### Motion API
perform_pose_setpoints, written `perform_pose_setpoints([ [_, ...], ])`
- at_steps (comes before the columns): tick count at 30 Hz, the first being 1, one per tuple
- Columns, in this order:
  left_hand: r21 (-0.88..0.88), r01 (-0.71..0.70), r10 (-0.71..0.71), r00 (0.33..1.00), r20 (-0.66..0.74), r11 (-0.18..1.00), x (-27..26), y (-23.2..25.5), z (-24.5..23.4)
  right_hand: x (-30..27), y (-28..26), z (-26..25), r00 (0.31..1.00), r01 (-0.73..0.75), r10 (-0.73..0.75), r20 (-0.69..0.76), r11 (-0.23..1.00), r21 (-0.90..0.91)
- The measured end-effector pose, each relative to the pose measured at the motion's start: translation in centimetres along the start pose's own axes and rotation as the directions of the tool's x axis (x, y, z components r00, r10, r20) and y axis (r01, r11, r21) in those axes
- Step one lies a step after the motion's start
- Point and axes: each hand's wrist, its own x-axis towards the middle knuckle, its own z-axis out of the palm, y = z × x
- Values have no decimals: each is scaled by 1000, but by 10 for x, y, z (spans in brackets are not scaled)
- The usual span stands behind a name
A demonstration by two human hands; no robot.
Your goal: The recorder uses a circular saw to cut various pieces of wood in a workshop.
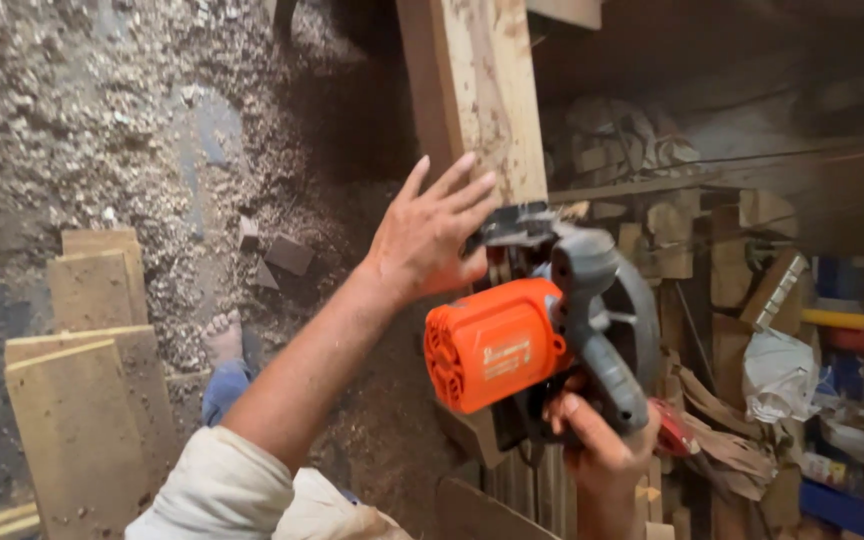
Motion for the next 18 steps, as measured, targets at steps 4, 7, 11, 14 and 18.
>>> perform_pose_setpoints([
  [4, -2, 11, -11, 1000, 23, 1000, -21, 21, 6, -24, 10, -23, 997, -76, 74, -38, 995, -63],
  [7, -6, 22, -22, 1000, -3, 1000, -37, 35, 18, -44, 21, -54, 985, -166, 159, -67, 979, -120],
  [11, -35, 25, -25, 1000, 8, 999, -43, 48, 19, -63, 32, -69, 971, -224, 214, -106, 969, -102],
  [14, -8, 51, -51, 999, 20, 999, -49, 54, 22, -72, 31, -72, 968, -241, 232, -91, 965, -103],
  [18, -103, 66, -66, 998, 7, 993, -50, 54, 28, -77, 34, -75, 974, -222, 216, -66, 968, -115],
])
